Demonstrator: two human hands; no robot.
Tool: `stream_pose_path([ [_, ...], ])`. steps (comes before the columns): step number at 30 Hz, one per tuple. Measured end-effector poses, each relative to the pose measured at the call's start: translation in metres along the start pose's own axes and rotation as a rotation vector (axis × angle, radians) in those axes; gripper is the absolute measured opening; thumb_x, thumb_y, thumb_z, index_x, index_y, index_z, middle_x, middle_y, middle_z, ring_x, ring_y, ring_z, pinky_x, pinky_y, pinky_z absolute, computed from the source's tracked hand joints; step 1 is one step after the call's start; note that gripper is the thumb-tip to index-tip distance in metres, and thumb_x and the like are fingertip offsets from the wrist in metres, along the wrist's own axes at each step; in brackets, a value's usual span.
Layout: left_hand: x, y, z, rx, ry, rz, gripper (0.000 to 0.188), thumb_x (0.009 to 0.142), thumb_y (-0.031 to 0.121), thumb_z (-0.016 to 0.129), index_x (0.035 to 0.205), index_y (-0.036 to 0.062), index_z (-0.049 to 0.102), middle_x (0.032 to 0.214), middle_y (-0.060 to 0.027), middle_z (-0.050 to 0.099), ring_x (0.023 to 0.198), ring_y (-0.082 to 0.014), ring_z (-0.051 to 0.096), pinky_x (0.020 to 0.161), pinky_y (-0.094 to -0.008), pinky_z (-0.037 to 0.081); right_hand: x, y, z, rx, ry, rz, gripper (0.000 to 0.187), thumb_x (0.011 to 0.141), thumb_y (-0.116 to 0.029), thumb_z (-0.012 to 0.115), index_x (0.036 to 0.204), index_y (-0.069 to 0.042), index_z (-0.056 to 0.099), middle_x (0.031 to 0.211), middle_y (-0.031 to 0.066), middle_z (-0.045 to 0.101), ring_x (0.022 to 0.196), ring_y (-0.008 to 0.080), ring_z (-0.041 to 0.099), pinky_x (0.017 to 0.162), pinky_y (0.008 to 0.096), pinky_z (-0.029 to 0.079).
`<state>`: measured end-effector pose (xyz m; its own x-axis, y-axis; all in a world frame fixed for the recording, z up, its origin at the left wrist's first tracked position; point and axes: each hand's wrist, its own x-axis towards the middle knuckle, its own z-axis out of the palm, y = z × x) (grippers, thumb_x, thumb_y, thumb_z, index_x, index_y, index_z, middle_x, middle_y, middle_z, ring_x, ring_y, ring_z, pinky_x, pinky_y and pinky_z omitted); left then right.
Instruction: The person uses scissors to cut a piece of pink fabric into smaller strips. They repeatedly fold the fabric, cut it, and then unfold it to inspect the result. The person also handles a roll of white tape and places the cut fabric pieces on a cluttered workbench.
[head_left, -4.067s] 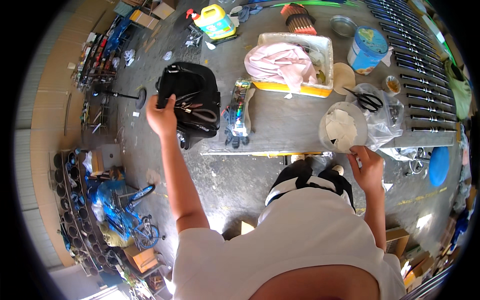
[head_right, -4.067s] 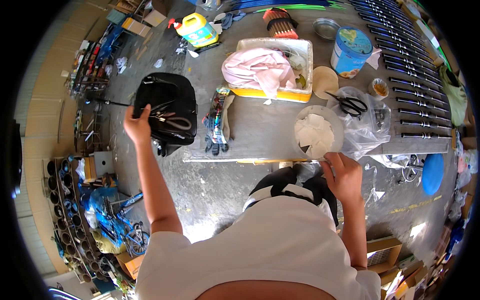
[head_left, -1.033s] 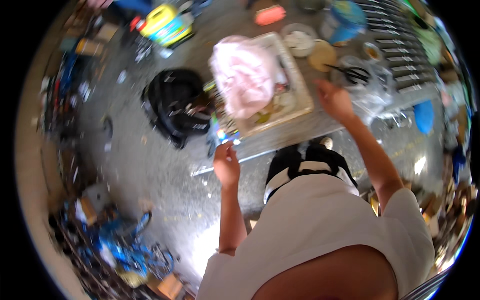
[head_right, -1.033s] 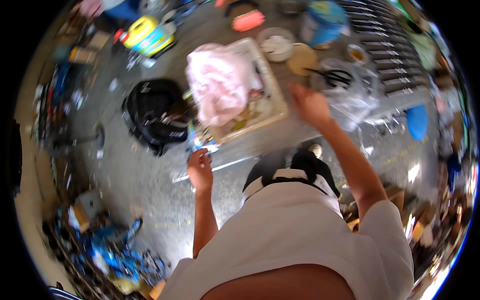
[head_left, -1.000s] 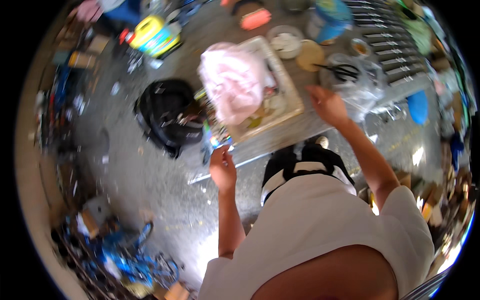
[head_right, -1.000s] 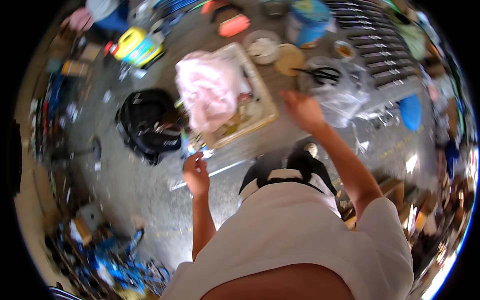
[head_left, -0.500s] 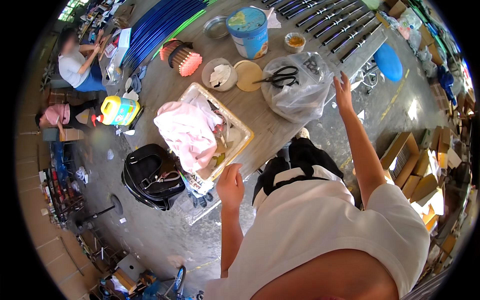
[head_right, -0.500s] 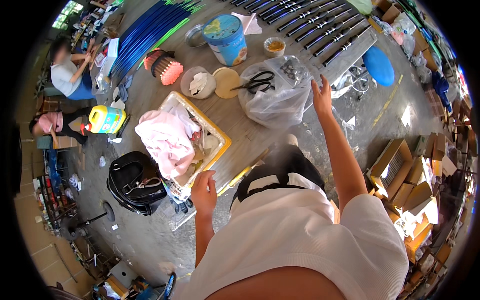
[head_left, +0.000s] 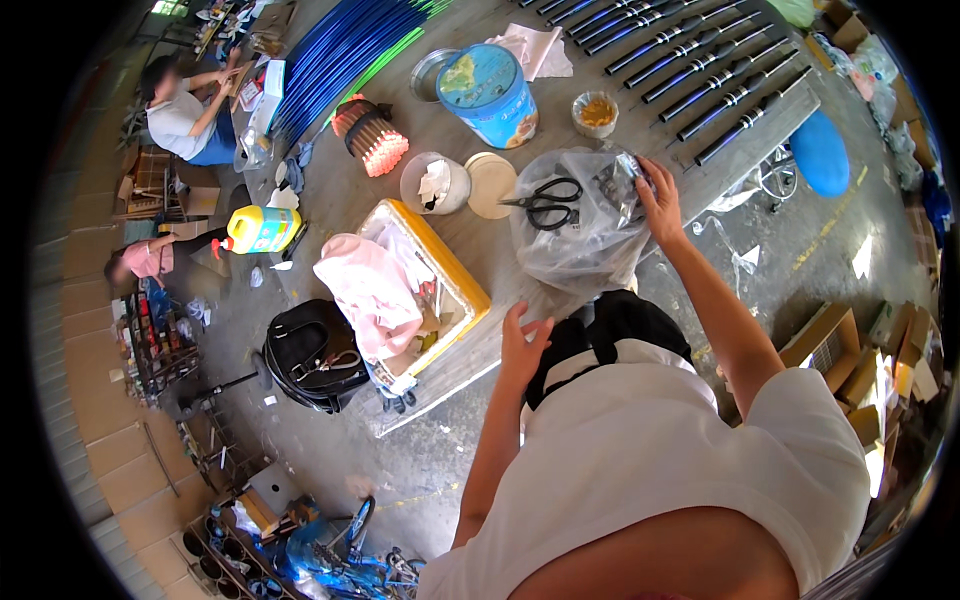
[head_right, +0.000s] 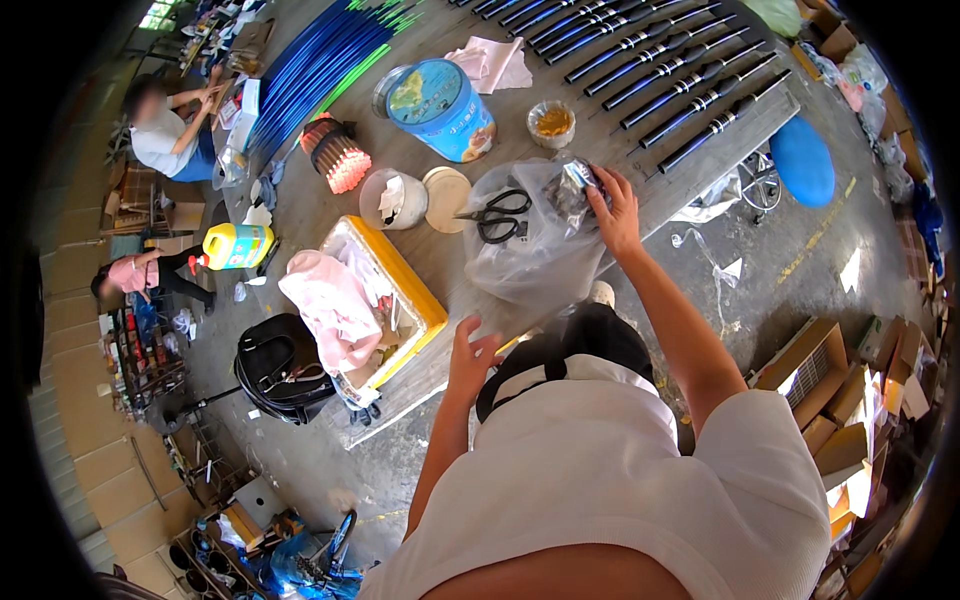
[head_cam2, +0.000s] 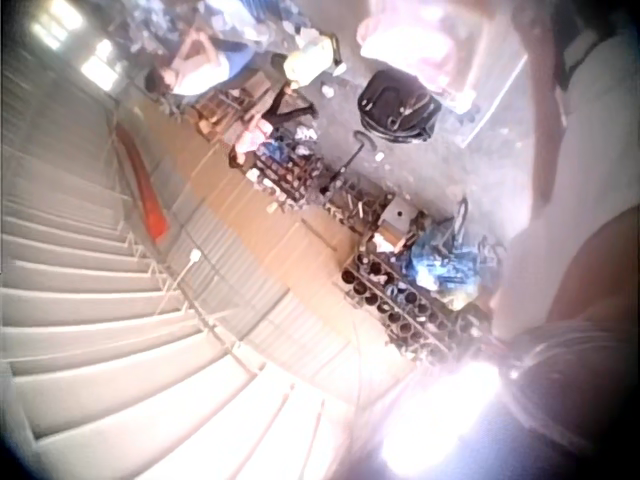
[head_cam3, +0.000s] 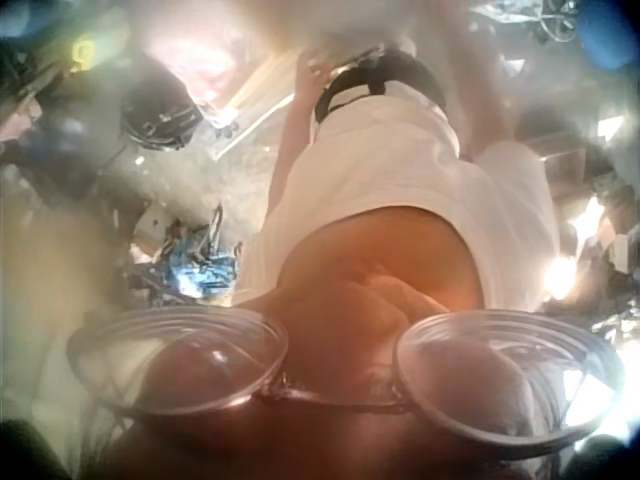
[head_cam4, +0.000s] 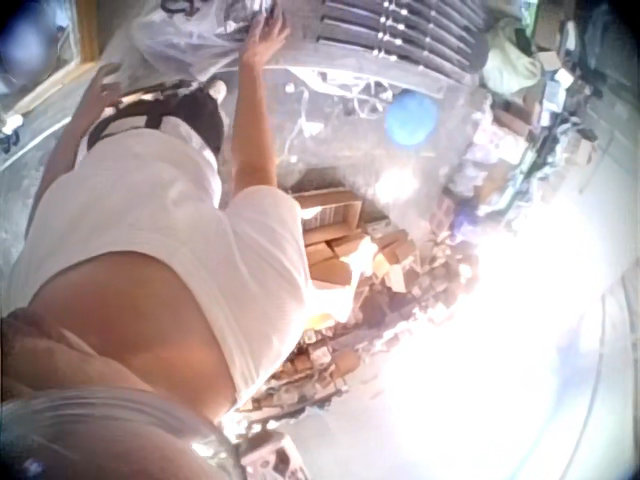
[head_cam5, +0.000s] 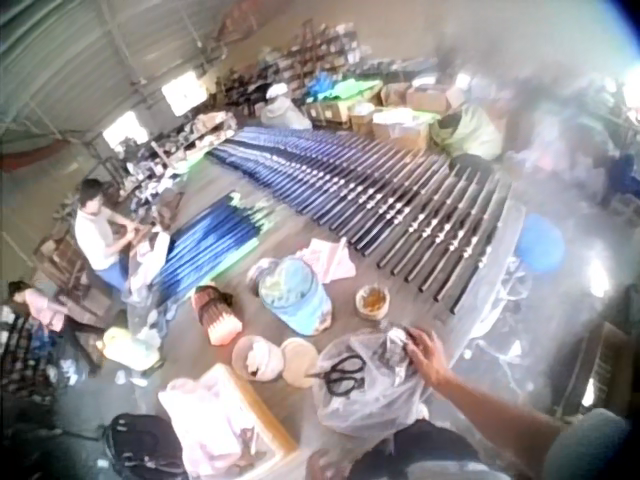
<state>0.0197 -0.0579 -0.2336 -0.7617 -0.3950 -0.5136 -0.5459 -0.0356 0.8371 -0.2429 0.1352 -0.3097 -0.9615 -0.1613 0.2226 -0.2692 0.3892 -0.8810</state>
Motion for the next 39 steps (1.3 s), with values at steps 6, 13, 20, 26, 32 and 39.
stream_pose_path([
  [6, 0.015, 0.024, 0.028, -0.209, 0.110, -0.152, 0.068, 0.082, 0.022, 0.067, 0.134, 0.0049, 0.027, 0.134, -0.0162, 0.032, 0.111, -0.0240, 0.048, 0.073, -0.0343, 0.055, -0.007, -0.018, 0.013, -0.021, -0.098, 0.003, 0.043, 0.084, -0.032, 0.059, 0.123, -0.018, 0.053, 0.127, 0.0122, 0.044, 0.114, 0.0312, 0.042, 0.100, 0.0407, 0.030],
  [13, 0.023, 0.018, -0.001, -0.258, 0.285, -0.233, 0.054, 0.084, 0.020, 0.063, 0.128, 0.0063, 0.035, 0.127, -0.0116, 0.041, 0.108, -0.0229, 0.051, 0.077, -0.0356, 0.055, -0.043, -0.067, 0.056, -0.057, -0.232, 0.010, 0.054, 0.081, -0.033, 0.062, 0.129, -0.017, 0.043, 0.132, 0.0172, 0.034, 0.114, 0.0359, 0.038, 0.097, 0.0465, 0.029],
  [20, 0.000, 0.015, -0.019, 0.105, 0.376, -0.199, 0.046, 0.085, 0.022, 0.062, 0.122, -0.0001, 0.046, 0.114, -0.0136, 0.056, 0.095, -0.0212, 0.060, 0.070, -0.0309, 0.053, -0.010, -0.104, 0.037, -0.293, -0.336, -0.257, 0.058, 0.077, -0.028, 0.067, 0.127, -0.012, 0.042, 0.132, 0.0192, 0.034, 0.115, 0.0392, 0.036, 0.098, 0.0466, 0.029],
  [26, -0.027, 0.030, -0.006, 0.451, 0.543, -0.069, 0.037, 0.084, 0.024, 0.063, 0.113, 0.0027, 0.055, 0.105, -0.0124, 0.063, 0.083, -0.0218, 0.065, 0.071, -0.0331, 0.050, 0.011, -0.152, 0.033, -0.195, -0.692, -0.683, 0.060, 0.066, -0.024, 0.073, 0.119, -0.012, 0.048, 0.131, 0.0135, 0.037, 0.120, 0.0311, 0.037, 0.097, 0.0466, 0.031],
  [32, -0.045, 0.065, -0.002, 0.477, 0.616, 0.163, 0.024, 0.085, 0.017, 0.060, 0.105, 0.0028, 0.060, 0.098, -0.0122, 0.064, 0.079, -0.0221, 0.064, 0.069, -0.0319, 0.050, 0.015, -0.140, 0.049, -0.341, -0.786, -0.618, 0.031, 0.067, -0.016, 0.069, 0.094, -0.012, 0.057, 0.112, 0.0056, 0.053, 0.106, 0.0247, 0.048, 0.087, 0.0407, 0.037],
  [39, -0.039, 0.107, 0.009, 0.247, 0.419, 0.290, 0.024, 0.085, 0.012, 0.061, 0.106, 0.0006, 0.059, 0.098, -0.0118, 0.063, 0.082, -0.0198, 0.063, 0.069, -0.0300, 0.051, 0.036, -0.132, 0.036, 0.186, -0.730, -0.166, 0.013, 0.070, 0.009, 0.060, 0.074, -0.001, 0.052, 0.076, 0.0082, 0.058, 0.078, 0.0188, 0.059, 0.072, 0.0288, 0.046],
])
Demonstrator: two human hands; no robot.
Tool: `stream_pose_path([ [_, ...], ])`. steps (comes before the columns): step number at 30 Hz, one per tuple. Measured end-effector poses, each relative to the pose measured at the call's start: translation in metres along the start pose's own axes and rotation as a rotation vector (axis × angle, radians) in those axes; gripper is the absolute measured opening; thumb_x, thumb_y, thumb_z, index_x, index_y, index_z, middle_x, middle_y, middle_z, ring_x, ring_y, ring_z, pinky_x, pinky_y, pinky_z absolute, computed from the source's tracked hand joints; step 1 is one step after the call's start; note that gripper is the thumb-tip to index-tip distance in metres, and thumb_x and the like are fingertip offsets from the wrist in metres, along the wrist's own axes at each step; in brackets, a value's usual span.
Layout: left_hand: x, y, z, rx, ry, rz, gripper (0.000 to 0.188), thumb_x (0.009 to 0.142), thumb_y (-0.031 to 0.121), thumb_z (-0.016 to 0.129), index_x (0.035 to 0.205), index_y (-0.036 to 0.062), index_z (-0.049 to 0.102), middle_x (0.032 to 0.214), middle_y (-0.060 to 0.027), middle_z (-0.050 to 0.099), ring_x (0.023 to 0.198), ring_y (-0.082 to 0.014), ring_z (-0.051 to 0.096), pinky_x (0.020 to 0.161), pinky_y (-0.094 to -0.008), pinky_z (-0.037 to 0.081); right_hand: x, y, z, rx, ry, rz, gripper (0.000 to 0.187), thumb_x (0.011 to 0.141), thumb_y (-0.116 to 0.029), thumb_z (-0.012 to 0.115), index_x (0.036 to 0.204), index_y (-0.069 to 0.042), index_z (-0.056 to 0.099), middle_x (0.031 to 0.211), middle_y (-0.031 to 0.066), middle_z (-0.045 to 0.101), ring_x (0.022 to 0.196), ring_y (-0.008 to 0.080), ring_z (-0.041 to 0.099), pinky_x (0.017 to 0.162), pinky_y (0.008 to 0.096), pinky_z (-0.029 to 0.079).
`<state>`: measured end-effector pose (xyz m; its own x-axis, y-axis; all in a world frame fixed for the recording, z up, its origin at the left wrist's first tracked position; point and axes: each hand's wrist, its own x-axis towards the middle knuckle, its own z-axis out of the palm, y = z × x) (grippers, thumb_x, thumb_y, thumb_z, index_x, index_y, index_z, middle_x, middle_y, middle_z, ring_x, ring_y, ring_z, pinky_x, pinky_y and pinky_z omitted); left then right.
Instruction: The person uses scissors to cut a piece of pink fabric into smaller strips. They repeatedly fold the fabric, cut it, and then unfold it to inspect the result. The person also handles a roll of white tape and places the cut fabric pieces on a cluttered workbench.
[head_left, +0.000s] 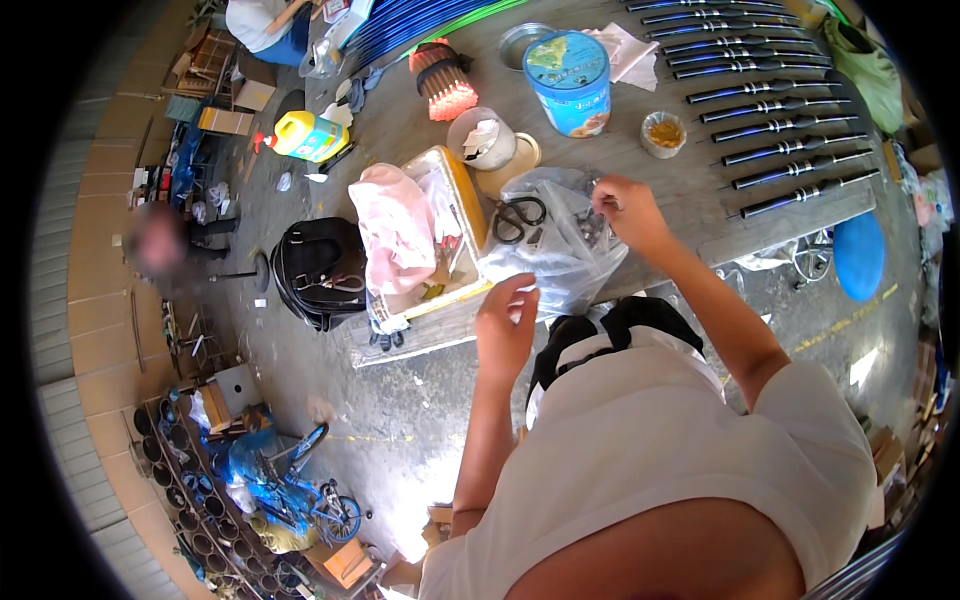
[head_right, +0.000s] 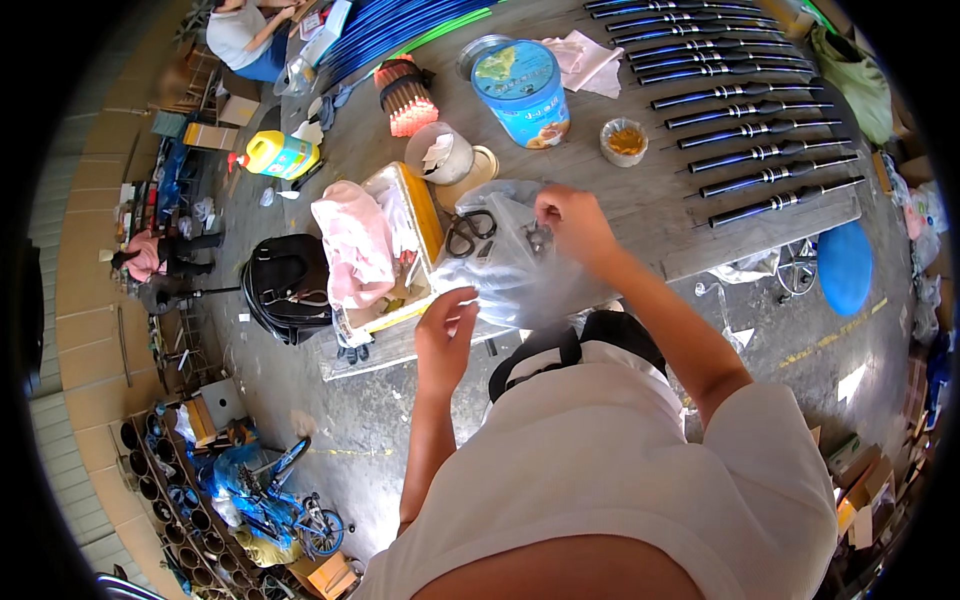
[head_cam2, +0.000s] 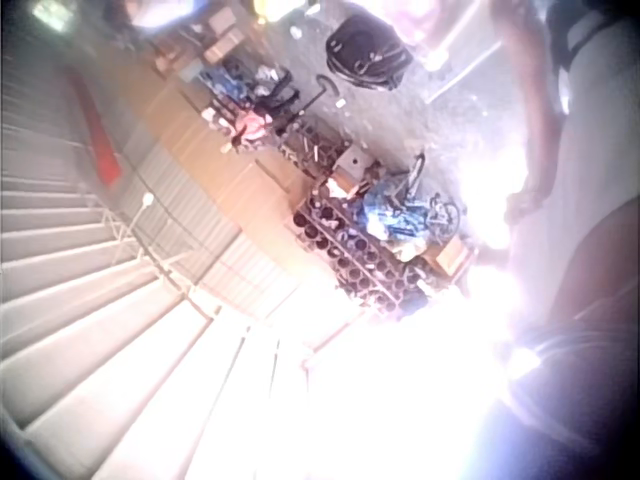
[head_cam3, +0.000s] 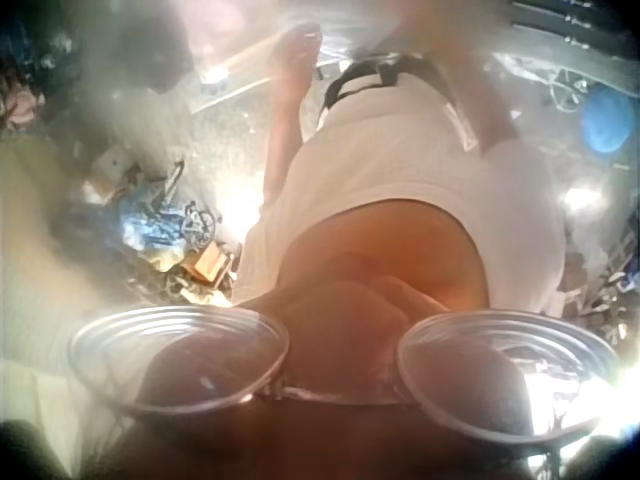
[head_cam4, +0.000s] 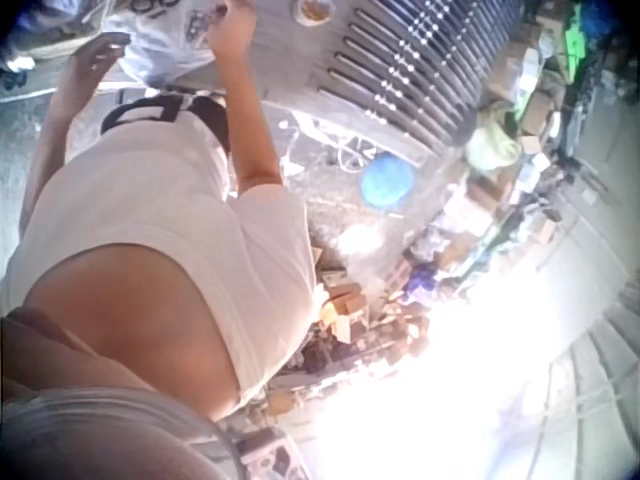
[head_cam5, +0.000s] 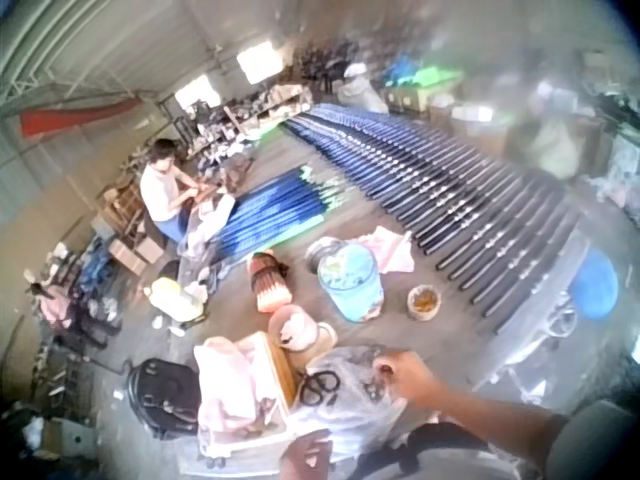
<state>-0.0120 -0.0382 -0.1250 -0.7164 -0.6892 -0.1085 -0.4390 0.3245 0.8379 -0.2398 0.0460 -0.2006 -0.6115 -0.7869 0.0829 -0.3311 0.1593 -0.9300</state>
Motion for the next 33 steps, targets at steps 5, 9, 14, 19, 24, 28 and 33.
stream_pose_path([
  [5, 0.020, -0.008, 0.052, -0.184, -0.070, 0.004, 0.031, 0.086, 0.017, 0.062, 0.110, -0.0016, 0.055, 0.100, -0.0106, 0.062, 0.084, -0.0165, 0.062, 0.069, -0.0269, 0.050, -0.031, 0.008, -0.016, 0.362, 0.098, 0.123, 0.017, 0.075, 0.011, 0.059, 0.070, -0.001, 0.050, 0.077, 0.0034, 0.057, 0.077, 0.0093, 0.055, 0.070, 0.0235, 0.045],
  [9, 0.035, 0.005, 0.079, -0.461, -0.337, -0.228, 0.026, 0.085, 0.017, 0.062, 0.102, -0.0014, 0.057, 0.096, -0.0090, 0.062, 0.081, -0.0140, 0.062, 0.067, -0.0265, 0.050, -0.046, 0.017, -0.028, 0.477, 0.193, 0.102, 0.015, 0.076, 0.008, 0.061, 0.070, -0.002, 0.051, 0.074, 0.0010, 0.058, 0.072, 0.0081, 0.055, 0.064, 0.0228, 0.046],
  [14, 0.037, -0.002, 0.104, -0.576, -0.315, -0.309, 0.015, 0.087, 0.012, 0.058, 0.095, -0.0008, 0.057, 0.085, -0.0072, 0.063, 0.075, -0.0132, 0.062, 0.063, -0.0252, 0.051, -0.054, 0.024, -0.030, 0.404, 0.209, 0.168, 0.019, 0.074, 0.011, 0.060, 0.069, -0.003, 0.049, 0.073, 0.0010, 0.056, 0.073, 0.0079, 0.053, 0.068, 0.0228, 0.044],
  [19, 0.039, 0.014, 0.104, -0.539, -0.300, -0.364, 0.012, 0.088, 0.010, 0.054, 0.091, -0.0017, 0.058, 0.081, -0.0065, 0.063, 0.072, -0.0132, 0.063, 0.061, -0.0243, 0.051, -0.059, 0.014, -0.033, 0.378, 0.307, 0.176, 0.017, 0.074, 0.010, 0.060, 0.069, -0.004, 0.051, 0.072, 0.0010, 0.055, 0.072, 0.0089, 0.053, 0.068, 0.0238, 0.044],
  [24, 0.038, 0.013, 0.110, -0.473, -0.275, -0.314, 0.011, 0.088, 0.008, 0.052, 0.087, -0.0012, 0.057, 0.079, -0.0066, 0.062, 0.068, -0.0131, 0.062, 0.059, -0.0242, 0.051, -0.063, 0.017, -0.040, -0.029, 0.275, 0.006, 0.017, 0.069, 0.007, 0.063, 0.078, -0.003, 0.053, 0.085, 0.0081, 0.056, 0.080, 0.0196, 0.056, 0.074, 0.0287, 0.045],
  [28, 0.041, -0.001, 0.118, -0.671, -0.200, -0.358, 0.010, 0.087, 0.007, 0.052, 0.084, -0.0009, 0.057, 0.076, -0.0059, 0.061, 0.066, -0.0123, 0.060, 0.058, -0.0242, 0.051, -0.067, -0.033, -0.046, -0.303, 0.233, -0.279, 0.030, 0.064, 0.000, 0.066, 0.091, -0.004, 0.053, 0.101, 0.0130, 0.053, 0.094, 0.0308, 0.051, 0.080, 0.0365, 0.044],
  [33, 0.041, 0.000, 0.120, -0.607, -0.139, -0.251, 0.009, 0.084, 0.006, 0.055, 0.080, -0.0013, 0.056, 0.074, -0.0059, 0.061, 0.064, -0.0125, 0.059, 0.058, -0.0244, 0.049, -0.074, -0.030, -0.041, -0.395, 0.127, -0.283, 0.041, 0.062, -0.002, 0.068, 0.100, -0.006, 0.053, 0.104, 0.0118, 0.052, 0.092, 0.0311, 0.052, 0.077, 0.0378, 0.045],
])
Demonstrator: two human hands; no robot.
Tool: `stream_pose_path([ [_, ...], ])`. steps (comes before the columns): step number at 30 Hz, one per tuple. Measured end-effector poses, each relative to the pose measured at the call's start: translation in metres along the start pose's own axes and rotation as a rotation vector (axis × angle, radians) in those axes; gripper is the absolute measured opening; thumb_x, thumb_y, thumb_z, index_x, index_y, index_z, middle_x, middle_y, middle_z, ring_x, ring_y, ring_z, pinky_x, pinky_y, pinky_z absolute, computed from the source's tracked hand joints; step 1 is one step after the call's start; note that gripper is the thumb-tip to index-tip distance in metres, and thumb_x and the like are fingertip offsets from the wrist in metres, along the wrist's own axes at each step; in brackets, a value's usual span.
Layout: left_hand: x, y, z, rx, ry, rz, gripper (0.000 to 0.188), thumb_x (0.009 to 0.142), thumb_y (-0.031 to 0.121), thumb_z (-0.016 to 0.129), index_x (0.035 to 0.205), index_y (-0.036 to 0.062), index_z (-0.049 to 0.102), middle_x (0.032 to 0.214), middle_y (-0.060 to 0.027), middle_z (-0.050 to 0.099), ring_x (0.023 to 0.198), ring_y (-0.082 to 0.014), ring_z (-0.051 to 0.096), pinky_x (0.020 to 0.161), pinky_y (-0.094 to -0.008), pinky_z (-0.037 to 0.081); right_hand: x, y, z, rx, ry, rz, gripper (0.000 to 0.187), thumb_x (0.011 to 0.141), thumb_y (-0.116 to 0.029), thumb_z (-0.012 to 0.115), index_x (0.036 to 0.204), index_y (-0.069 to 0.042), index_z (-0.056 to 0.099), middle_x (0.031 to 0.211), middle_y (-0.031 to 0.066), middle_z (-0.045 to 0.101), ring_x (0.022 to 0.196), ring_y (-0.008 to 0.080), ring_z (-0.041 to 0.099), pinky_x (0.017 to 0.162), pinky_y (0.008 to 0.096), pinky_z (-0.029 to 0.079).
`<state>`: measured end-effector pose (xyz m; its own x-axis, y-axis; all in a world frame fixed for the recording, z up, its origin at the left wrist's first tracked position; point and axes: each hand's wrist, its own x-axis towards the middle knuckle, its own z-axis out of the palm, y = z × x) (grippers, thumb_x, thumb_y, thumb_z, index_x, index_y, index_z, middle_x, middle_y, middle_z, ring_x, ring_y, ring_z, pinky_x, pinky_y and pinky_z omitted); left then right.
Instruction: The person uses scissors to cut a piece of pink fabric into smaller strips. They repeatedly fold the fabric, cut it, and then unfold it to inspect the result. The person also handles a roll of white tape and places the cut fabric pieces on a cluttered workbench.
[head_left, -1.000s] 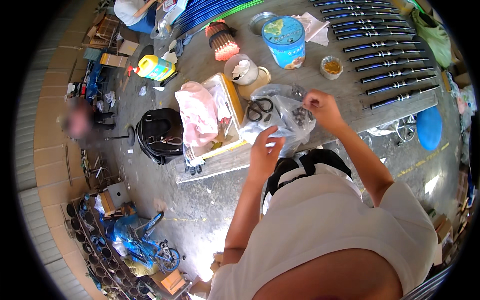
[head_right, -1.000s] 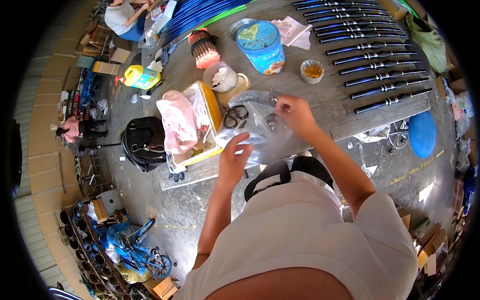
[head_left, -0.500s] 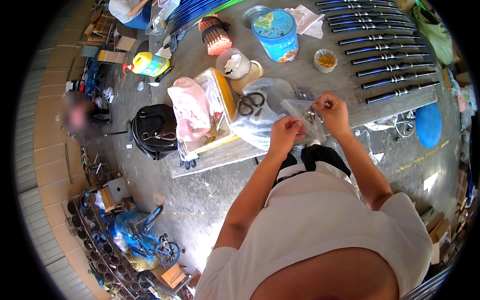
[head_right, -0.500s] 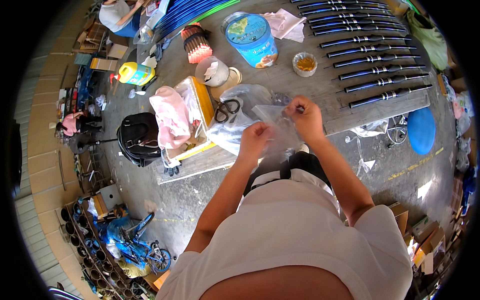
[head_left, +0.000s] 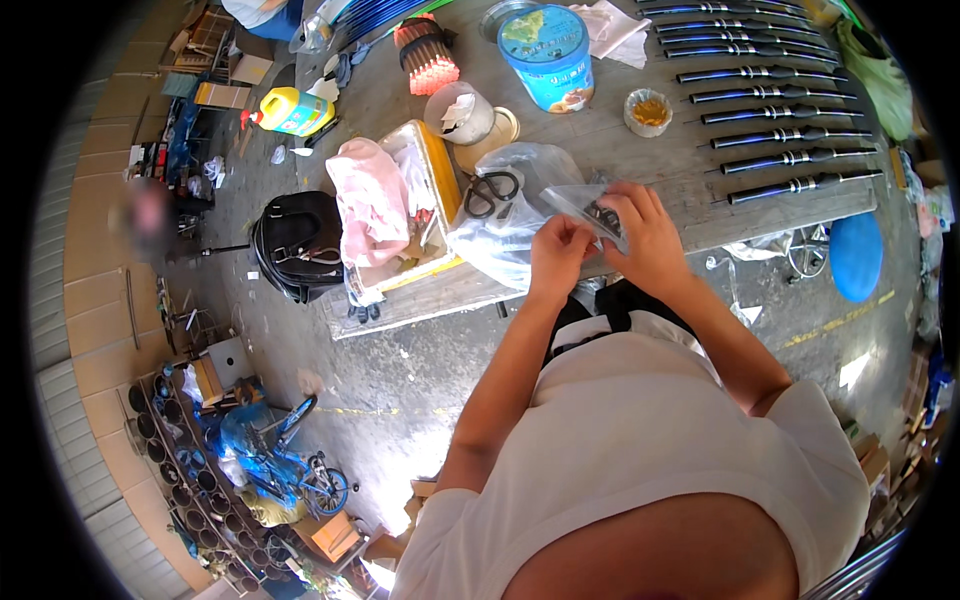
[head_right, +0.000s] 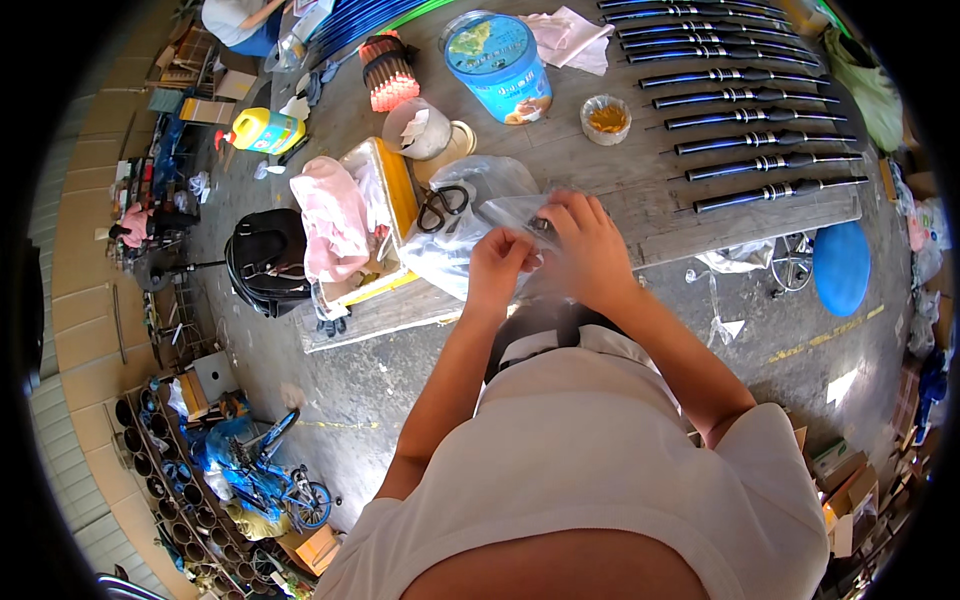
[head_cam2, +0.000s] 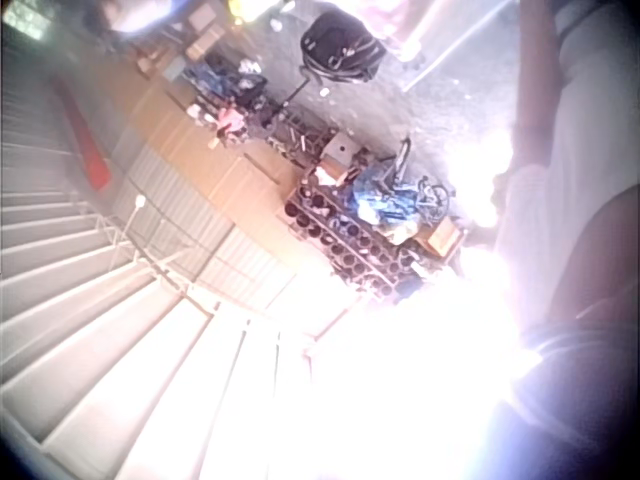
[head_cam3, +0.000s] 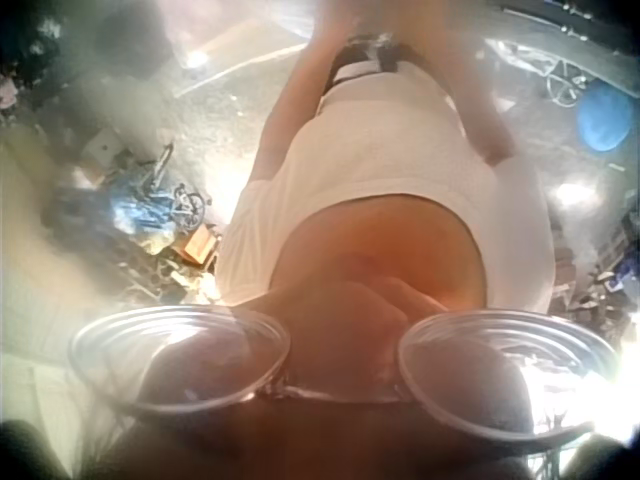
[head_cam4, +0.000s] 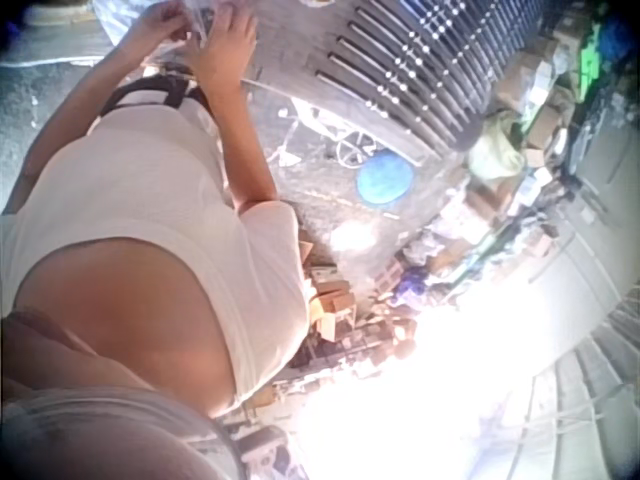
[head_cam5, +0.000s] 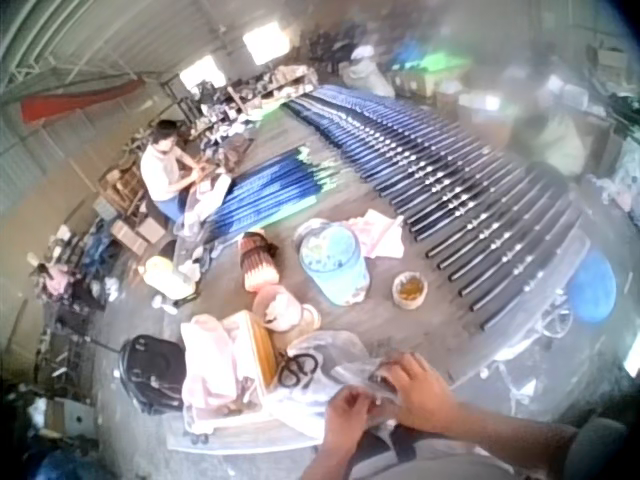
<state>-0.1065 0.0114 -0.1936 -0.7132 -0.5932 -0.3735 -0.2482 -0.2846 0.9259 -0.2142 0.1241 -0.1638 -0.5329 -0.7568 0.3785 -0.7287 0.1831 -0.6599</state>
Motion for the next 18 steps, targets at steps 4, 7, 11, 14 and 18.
stream_pose_path([
  [4, -0.002, 0.006, 0.001, 0.208, 0.025, 0.112, 0.008, 0.081, 0.005, 0.058, 0.078, -0.0011, 0.056, 0.068, -0.0051, 0.059, 0.060, -0.0126, 0.058, 0.054, -0.0255, 0.047, -0.003, 0.004, -0.004, 0.161, -0.125, 0.206, 0.034, 0.064, -0.001, 0.065, 0.096, -0.006, 0.055, 0.092, 0.0101, 0.055, 0.077, 0.0259, 0.057, 0.066, 0.0340, 0.047],
  [7, -0.002, 0.005, -0.007, 0.360, 0.039, 0.211, 0.008, 0.080, 0.005, 0.059, 0.077, -0.0006, 0.056, 0.065, -0.0044, 0.058, 0.057, -0.0117, 0.057, 0.051, -0.0257, 0.046, 0.000, 0.019, -0.010, 0.285, -0.128, 0.300, 0.026, 0.065, 0.000, 0.061, 0.089, -0.005, 0.054, 0.082, 0.0094, 0.055, 0.073, 0.0271, 0.057, 0.063, 0.0348, 0.047],
  [11, -0.005, 0.022, -0.016, 0.117, -0.008, 0.090, 0.008, 0.080, 0.005, 0.059, 0.075, -0.0003, 0.055, 0.064, -0.0042, 0.058, 0.054, -0.0106, 0.056, 0.051, -0.0241, 0.045, 0.017, 0.031, -0.037, 0.222, 0.063, 0.412, 0.021, 0.065, 0.004, 0.058, 0.084, -0.003, 0.054, 0.077, 0.0090, 0.055, 0.070, 0.0236, 0.057, 0.062, 0.0310, 0.046],
  [14, -0.005, 0.028, -0.009, 0.132, -0.022, 0.082, 0.009, 0.080, 0.005, 0.058, 0.074, -0.0003, 0.054, 0.064, -0.0040, 0.058, 0.054, -0.0100, 0.056, 0.052, -0.0224, 0.044, 0.021, 0.024, -0.044, 0.066, 0.175, 0.155, 0.021, 0.065, 0.006, 0.058, 0.084, -0.003, 0.054, 0.080, 0.0089, 0.055, 0.070, 0.0232, 0.057, 0.063, 0.0311, 0.047],
  [18, -0.007, 0.024, -0.001, 0.239, -0.004, 0.134, 0.009, 0.080, 0.005, 0.058, 0.073, 0.0003, 0.053, 0.062, -0.0046, 0.057, 0.054, -0.0105, 0.056, 0.051, -0.0241, 0.043, 0.018, -0.003, -0.040, 0.070, 0.068, -0.248, 0.018, 0.069, 0.006, 0.057, 0.083, -0.003, 0.054, 0.083, 0.0088, 0.056, 0.075, 0.0273, 0.057, 0.064, 0.0354, 0.047],
])
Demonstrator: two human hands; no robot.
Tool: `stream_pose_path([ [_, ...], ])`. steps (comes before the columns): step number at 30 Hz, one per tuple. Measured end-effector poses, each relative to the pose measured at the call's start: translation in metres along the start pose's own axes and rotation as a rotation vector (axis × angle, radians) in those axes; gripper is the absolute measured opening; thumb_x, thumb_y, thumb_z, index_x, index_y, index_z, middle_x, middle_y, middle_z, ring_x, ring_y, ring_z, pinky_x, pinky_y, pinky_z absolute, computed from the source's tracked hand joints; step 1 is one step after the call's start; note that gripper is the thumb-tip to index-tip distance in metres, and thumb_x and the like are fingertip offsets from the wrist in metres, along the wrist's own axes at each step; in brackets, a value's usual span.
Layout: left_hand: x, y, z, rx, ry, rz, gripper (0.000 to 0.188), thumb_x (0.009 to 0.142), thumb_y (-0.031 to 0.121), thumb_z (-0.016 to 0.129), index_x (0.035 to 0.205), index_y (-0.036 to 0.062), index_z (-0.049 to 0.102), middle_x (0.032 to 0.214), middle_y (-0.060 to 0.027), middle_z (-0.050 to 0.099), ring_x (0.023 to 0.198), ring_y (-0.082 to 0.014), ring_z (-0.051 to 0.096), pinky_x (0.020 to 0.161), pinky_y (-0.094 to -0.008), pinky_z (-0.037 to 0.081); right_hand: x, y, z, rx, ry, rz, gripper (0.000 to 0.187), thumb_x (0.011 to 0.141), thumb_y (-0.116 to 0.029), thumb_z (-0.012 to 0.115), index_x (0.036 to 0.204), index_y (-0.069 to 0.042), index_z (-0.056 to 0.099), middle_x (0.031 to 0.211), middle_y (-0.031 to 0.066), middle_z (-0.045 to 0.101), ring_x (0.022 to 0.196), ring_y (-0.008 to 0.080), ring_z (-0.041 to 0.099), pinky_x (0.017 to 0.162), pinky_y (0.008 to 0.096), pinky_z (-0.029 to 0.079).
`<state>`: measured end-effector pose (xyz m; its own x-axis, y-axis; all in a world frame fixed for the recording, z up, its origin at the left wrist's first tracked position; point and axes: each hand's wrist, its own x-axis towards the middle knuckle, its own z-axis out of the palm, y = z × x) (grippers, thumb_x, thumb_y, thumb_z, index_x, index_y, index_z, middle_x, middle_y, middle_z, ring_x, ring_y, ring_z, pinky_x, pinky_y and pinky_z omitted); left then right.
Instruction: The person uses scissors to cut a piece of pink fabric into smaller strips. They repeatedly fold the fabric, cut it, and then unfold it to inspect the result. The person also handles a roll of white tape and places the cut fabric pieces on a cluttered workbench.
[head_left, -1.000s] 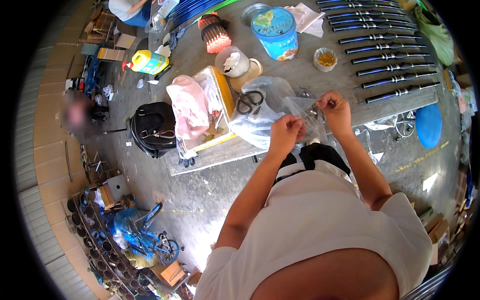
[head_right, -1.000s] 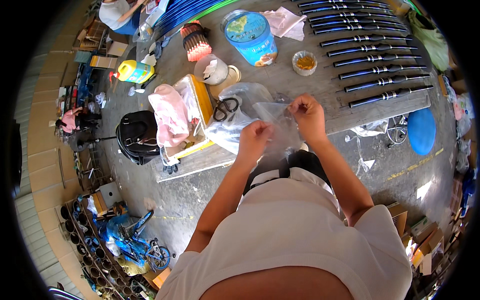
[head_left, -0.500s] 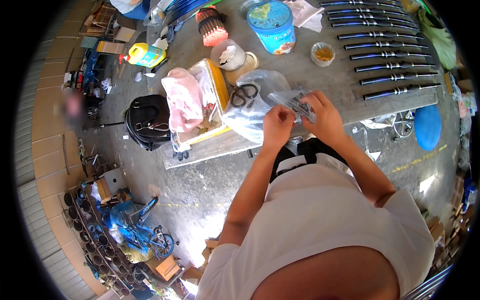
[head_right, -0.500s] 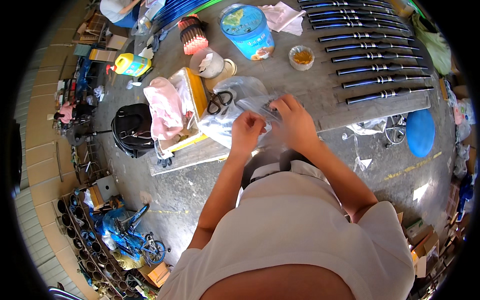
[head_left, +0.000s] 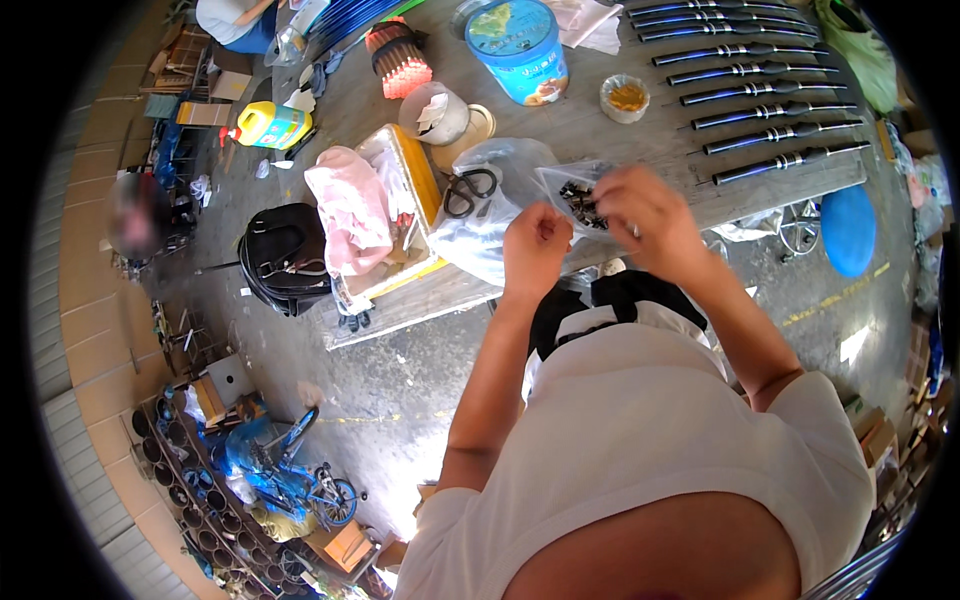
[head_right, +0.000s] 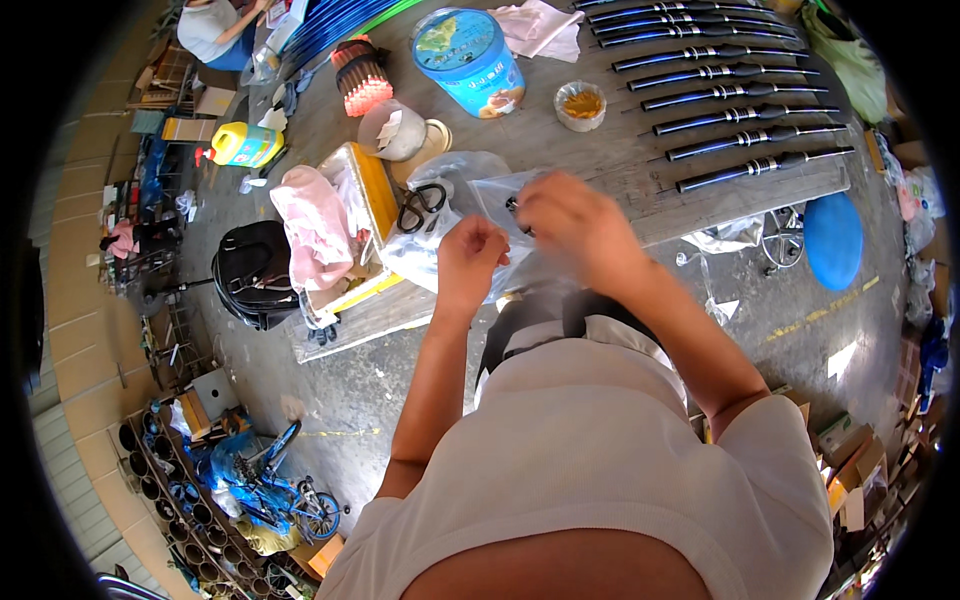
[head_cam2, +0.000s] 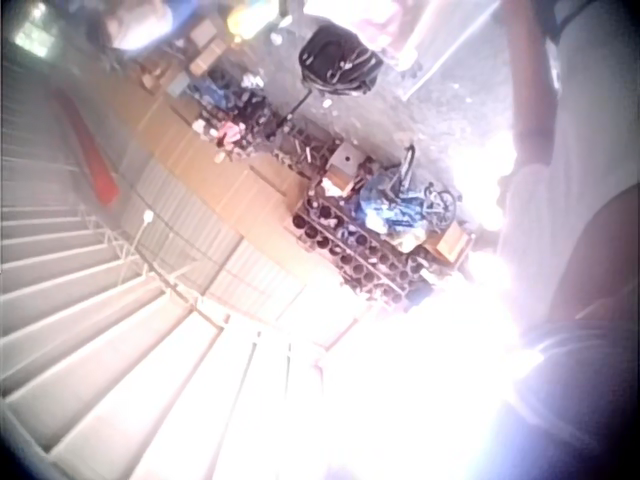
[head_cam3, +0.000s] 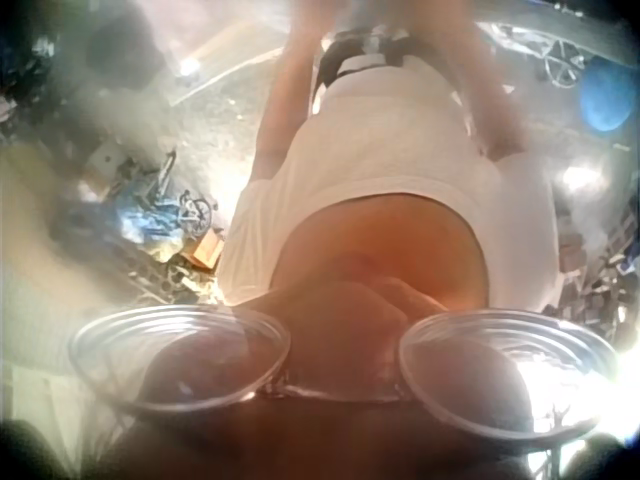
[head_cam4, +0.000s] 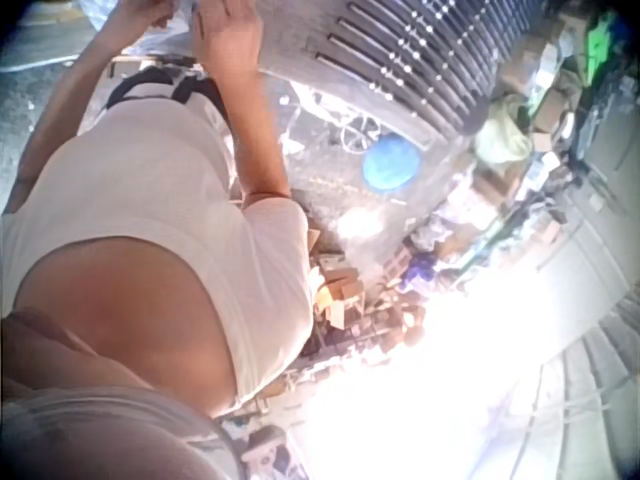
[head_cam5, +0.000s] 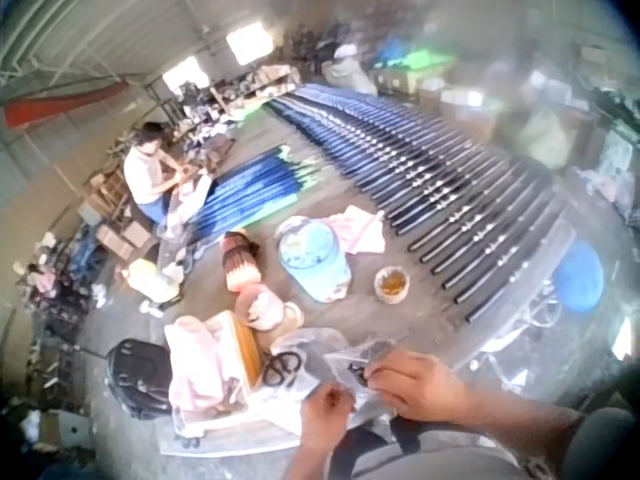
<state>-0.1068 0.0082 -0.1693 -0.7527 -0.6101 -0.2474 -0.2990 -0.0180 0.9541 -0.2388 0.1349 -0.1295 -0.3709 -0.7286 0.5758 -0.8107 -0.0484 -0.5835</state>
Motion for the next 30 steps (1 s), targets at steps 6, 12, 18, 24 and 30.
stream_pose_path([
  [6, -0.005, -0.013, -0.003, 0.067, 0.045, 0.082, 0.006, 0.079, 0.003, 0.057, 0.074, 0.0008, 0.054, 0.060, -0.0052, 0.056, 0.054, -0.0113, 0.056, 0.051, -0.0267, 0.043, -0.017, 0.013, 0.042, -0.219, -0.307, 0.068, 0.016, 0.065, -0.002, 0.056, 0.081, -0.004, 0.057, 0.079, 0.0077, 0.055, 0.077, 0.0265, 0.060, 0.061, 0.0349, 0.050],
  [12, 0.015, -0.012, -0.038, 0.112, 0.137, 0.265, 0.002, 0.081, 0.001, 0.054, 0.079, 0.0016, 0.054, 0.066, -0.0041, 0.056, 0.058, -0.0122, 0.056, 0.054, -0.0252, 0.046, -0.007, 0.012, 0.055, -0.290, -0.263, 0.054, 0.015, 0.074, -0.012, 0.058, 0.087, -0.004, 0.059, 0.105, 0.0137, 0.058, 0.100, 0.0289, 0.055, 0.084, 0.0373, 0.047],
  [18, 0.038, -0.019, -0.063, 0.310, 0.139, 0.298, 0.003, 0.083, 0.004, 0.053, 0.083, 0.0011, 0.053, 0.065, -0.0039, 0.055, 0.059, -0.0099, 0.054, 0.053, -0.0240, 0.044, -0.006, 0.009, 0.061, -0.250, -0.187, -0.027, 0.018, 0.071, -0.015, 0.058, 0.082, -0.002, 0.062, 0.111, 0.0177, 0.055, 0.104, 0.0295, 0.055, 0.088, 0.0369, 0.046],
  [24, 0.016, -0.038, -0.077, 0.365, 0.176, 0.049, 0.011, 0.086, 0.013, 0.054, 0.084, 0.0037, 0.050, 0.069, -0.0040, 0.055, 0.054, -0.0116, 0.057, 0.046, -0.0216, 0.043, -0.031, -0.003, 0.037, -0.059, -0.045, -0.146, 0.019, 0.068, -0.012, 0.058, 0.085, -0.003, 0.058, 0.089, 0.0097, 0.058, 0.091, 0.0240, 0.057, 0.075, 0.0329, 0.049],
  [30, 0.013, -0.029, -0.075, 0.792, 0.338, 0.490, 0.017, 0.085, 0.011, 0.058, 0.098, 0.0024, 0.052, 0.083, -0.0087, 0.054, 0.066, -0.0160, 0.059, 0.053, -0.0233, 0.045, -0.084, 0.008, 0.011, -0.107, -0.122, 0.137, 0.009, 0.071, -0.013, 0.057, 0.079, -0.008, 0.054, 0.066, 0.0074, 0.055, 0.063, 0.0225, 0.061, 0.049, 0.0306, 0.046],
])
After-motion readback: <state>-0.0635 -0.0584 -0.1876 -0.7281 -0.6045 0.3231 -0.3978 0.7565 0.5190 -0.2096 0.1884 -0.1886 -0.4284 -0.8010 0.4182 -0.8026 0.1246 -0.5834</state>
